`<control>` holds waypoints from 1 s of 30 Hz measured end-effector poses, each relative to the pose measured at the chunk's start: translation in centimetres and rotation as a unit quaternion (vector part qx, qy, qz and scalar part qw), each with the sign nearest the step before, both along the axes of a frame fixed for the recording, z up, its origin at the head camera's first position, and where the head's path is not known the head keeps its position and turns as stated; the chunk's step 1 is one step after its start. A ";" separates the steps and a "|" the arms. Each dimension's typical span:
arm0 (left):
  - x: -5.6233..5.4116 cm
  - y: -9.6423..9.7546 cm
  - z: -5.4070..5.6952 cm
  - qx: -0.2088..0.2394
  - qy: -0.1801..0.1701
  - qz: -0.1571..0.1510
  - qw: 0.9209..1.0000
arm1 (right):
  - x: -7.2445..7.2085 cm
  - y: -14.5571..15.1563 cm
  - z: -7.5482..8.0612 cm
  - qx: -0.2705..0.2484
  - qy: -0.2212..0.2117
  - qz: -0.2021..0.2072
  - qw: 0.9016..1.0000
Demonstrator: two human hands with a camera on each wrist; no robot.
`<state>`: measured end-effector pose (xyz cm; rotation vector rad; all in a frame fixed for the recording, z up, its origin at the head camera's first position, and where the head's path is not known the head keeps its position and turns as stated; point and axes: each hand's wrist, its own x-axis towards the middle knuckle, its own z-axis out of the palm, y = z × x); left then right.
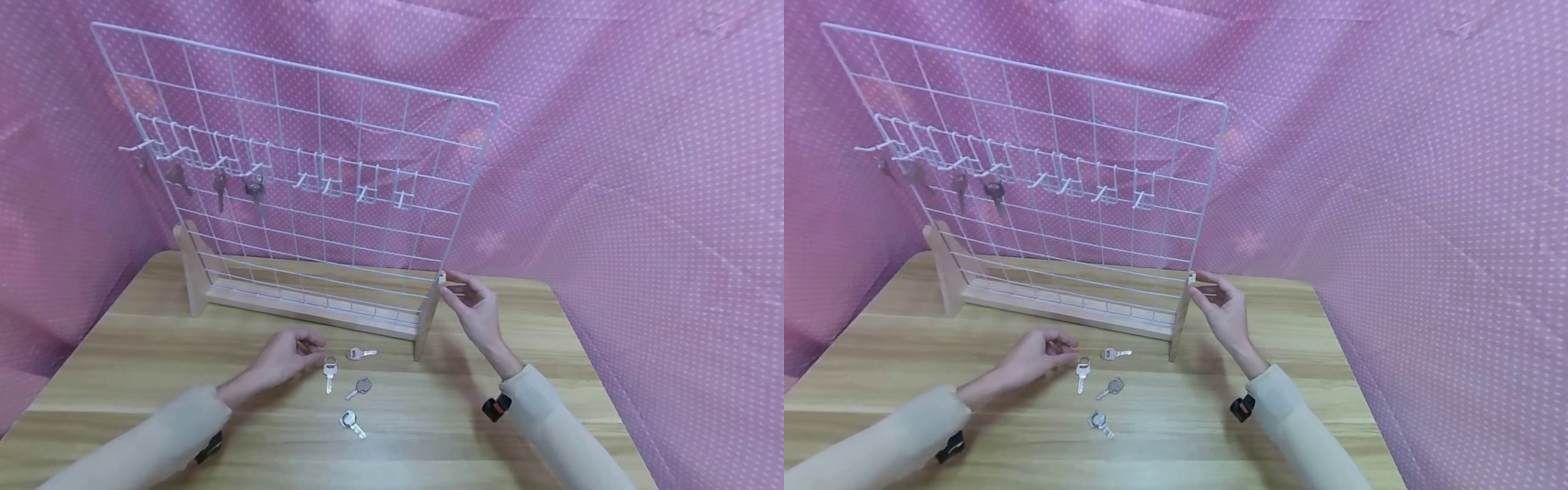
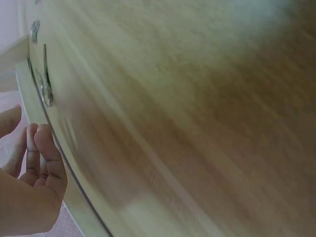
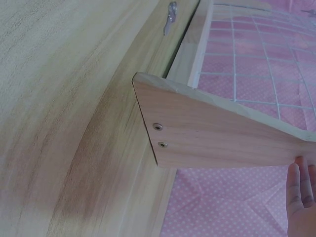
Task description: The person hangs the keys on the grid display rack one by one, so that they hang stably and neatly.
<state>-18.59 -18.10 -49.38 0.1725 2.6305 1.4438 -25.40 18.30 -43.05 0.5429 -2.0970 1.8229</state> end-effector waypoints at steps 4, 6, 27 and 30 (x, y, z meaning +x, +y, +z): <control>-0.3 0.4 -0.6 -0.024 0.008 -0.009 1.000 | -0.1 0.0 0.0 0.001 0.007 0.001 1.000; -0.4 0.7 -0.8 -0.035 0.006 -0.014 0.999 | -0.1 0.0 0.0 -0.001 0.005 0.002 1.000; -0.3 0.9 -1.1 -0.055 0.016 -0.041 0.998 | 0.0 0.1 -0.1 0.003 0.013 0.001 1.000; -0.2 0.5 -0.7 -0.020 -0.007 -0.038 0.999 | -0.1 0.1 -0.1 0.006 0.014 0.001 1.000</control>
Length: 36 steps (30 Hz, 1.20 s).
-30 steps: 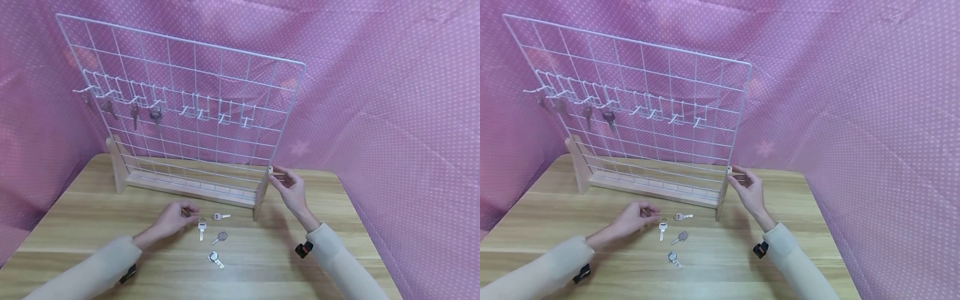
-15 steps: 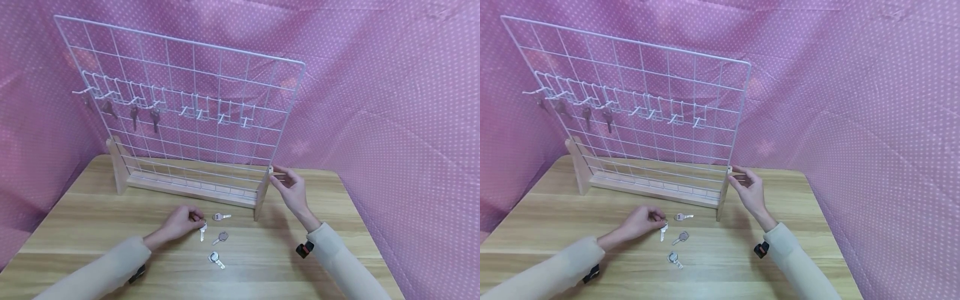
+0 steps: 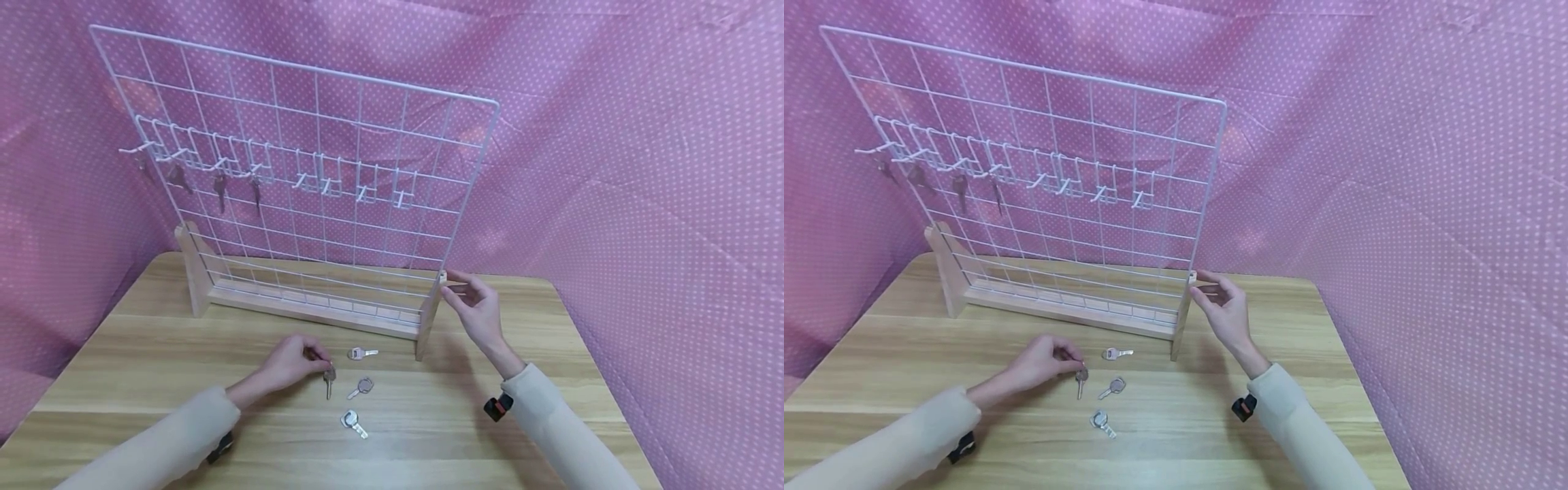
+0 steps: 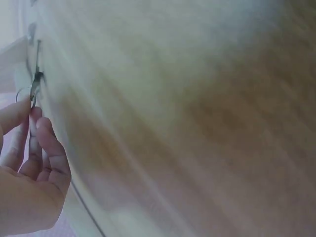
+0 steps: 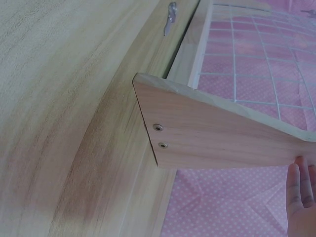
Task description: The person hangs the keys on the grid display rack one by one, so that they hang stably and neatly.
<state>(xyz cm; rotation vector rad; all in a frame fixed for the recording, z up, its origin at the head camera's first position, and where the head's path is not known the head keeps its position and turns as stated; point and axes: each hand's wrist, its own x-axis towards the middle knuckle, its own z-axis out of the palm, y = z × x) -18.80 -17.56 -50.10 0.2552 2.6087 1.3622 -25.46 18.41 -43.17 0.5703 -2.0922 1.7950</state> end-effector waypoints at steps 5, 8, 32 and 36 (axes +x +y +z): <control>0.1 -0.6 1.7 0.033 -0.028 0.023 0.999 | 0.0 -0.1 0.0 -0.001 -0.005 -0.005 1.000; 0.0 -1.1 3.3 0.031 -0.016 0.031 0.999 | 0.0 -0.1 0.0 -0.006 -0.010 -0.004 1.000; -0.2 -2.7 23.0 0.099 0.231 0.137 0.958 | -0.2 -0.2 -0.1 -0.014 -0.002 -0.010 1.000; -0.7 -2.8 24.7 0.109 0.234 0.167 0.951 | -0.2 -0.2 -0.1 -0.012 -0.002 -0.009 1.000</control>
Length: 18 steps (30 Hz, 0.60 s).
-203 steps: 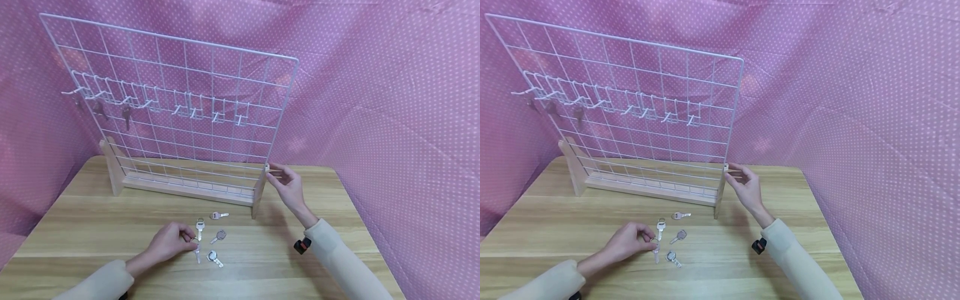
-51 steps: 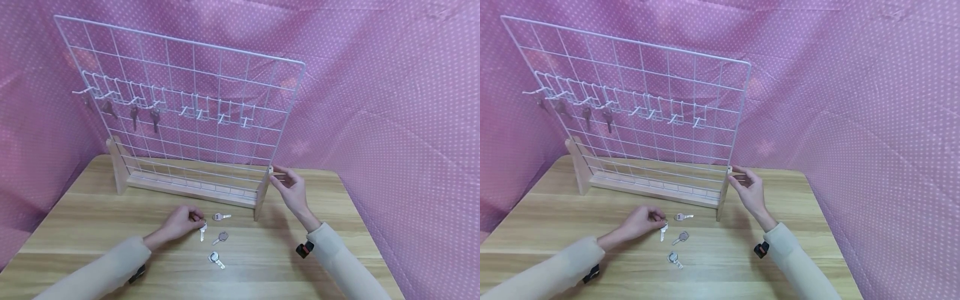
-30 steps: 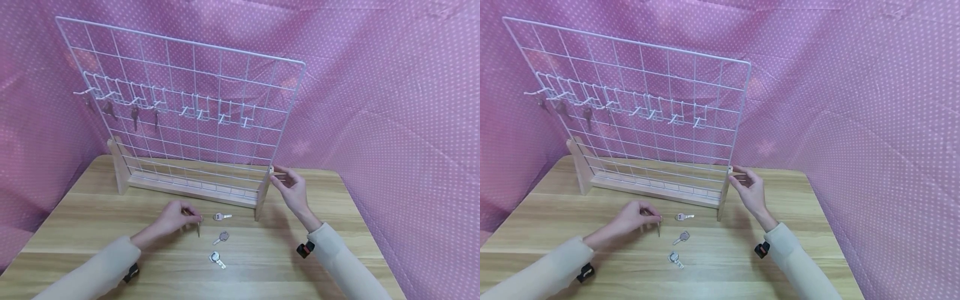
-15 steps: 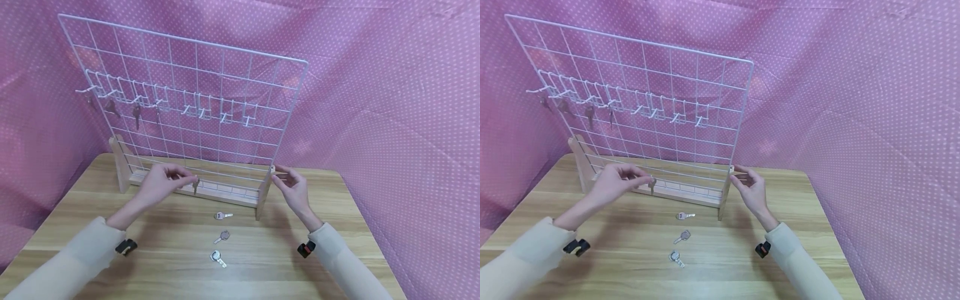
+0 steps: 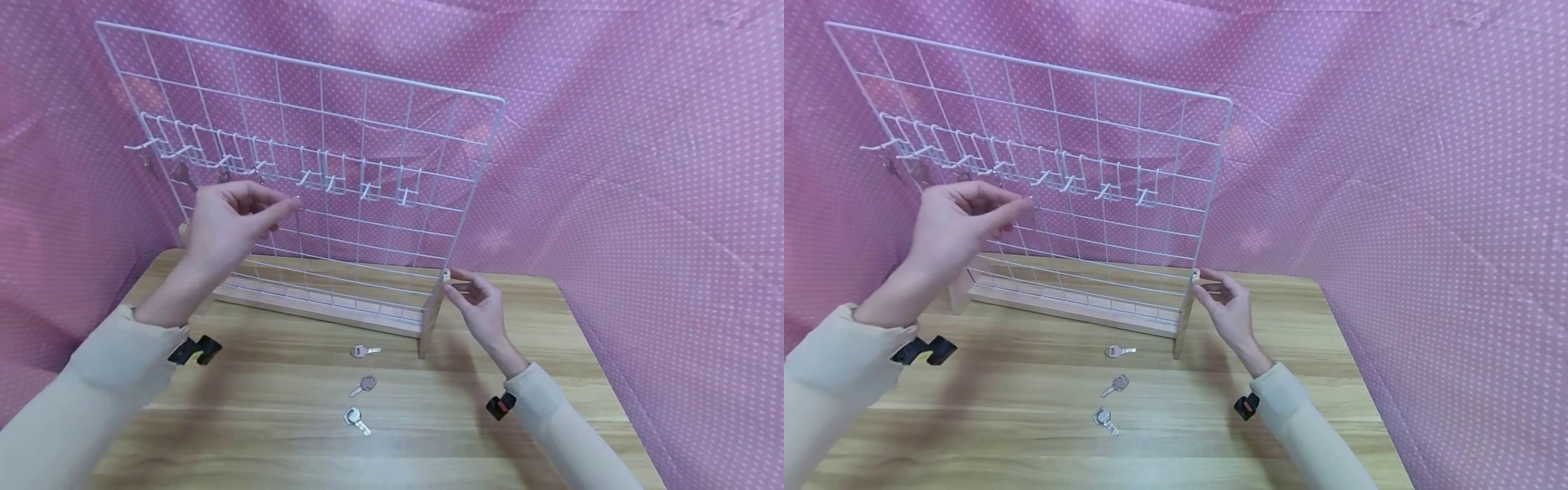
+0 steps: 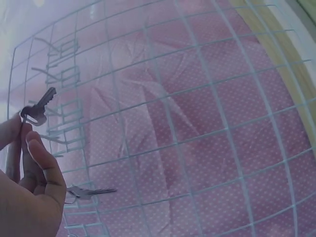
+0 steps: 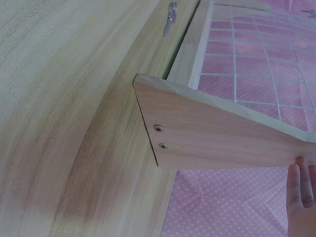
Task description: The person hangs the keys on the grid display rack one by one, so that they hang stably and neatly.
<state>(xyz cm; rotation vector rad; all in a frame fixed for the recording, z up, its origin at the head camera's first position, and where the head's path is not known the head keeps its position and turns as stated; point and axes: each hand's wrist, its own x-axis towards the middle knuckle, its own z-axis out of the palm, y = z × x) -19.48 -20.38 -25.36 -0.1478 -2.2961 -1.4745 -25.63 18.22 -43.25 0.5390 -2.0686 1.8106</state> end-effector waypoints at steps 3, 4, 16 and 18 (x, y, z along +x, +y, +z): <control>-0.6 0.1 0.7 0.022 -0.001 0.012 1.000 | 0.0 0.1 0.0 0.002 -0.003 -0.001 1.000; -0.7 0.1 0.8 0.030 -0.002 0.016 0.999 | 0.0 0.1 0.1 0.002 -0.003 -0.001 1.000; -1.8 1.1 -0.3 0.081 0.024 0.050 0.995 | 0.0 0.0 0.0 0.003 0.007 0.004 1.000; -1.9 1.2 -0.3 0.089 0.030 0.051 0.994 | 0.0 0.0 0.0 0.002 0.006 0.004 1.000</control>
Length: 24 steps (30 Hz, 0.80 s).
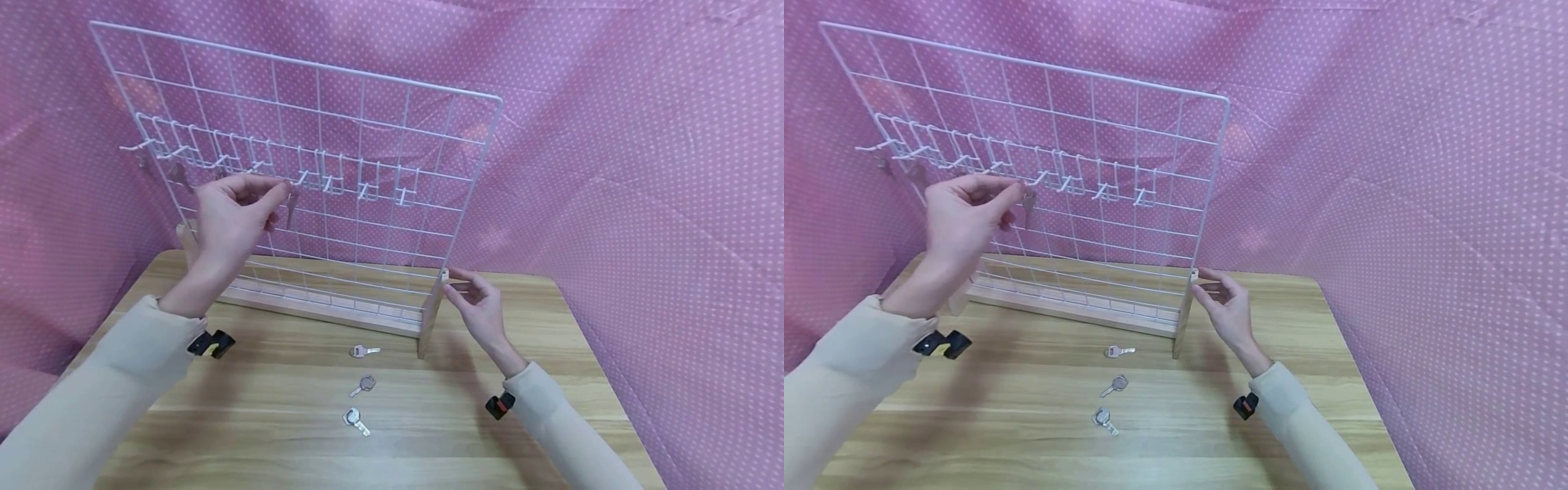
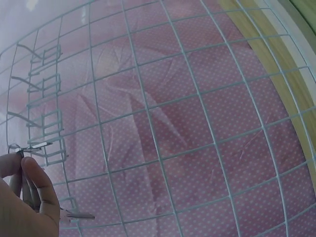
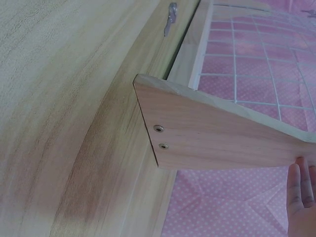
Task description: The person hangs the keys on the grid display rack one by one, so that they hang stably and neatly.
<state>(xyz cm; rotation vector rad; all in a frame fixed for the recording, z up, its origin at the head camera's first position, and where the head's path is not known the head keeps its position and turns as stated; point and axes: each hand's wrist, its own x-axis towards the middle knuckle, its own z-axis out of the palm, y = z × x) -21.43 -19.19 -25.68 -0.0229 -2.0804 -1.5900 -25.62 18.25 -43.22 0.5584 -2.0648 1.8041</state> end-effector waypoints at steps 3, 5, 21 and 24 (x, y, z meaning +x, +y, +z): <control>0.1 0.1 0.2 0.004 0.005 0.004 1.000 | 0.0 0.0 0.0 -0.002 -0.004 0.000 1.000; 0.1 0.2 0.3 -0.002 0.011 0.009 1.000 | 0.1 -0.1 0.0 -0.003 -0.006 -0.001 1.000; -0.3 1.1 0.0 -0.059 0.039 0.058 0.996 | 0.0 -0.1 0.0 -0.012 -0.006 -0.004 1.000; -0.4 1.2 -0.4 -0.054 0.043 0.056 0.996 | 0.1 -0.1 0.0 -0.010 -0.006 -0.002 1.000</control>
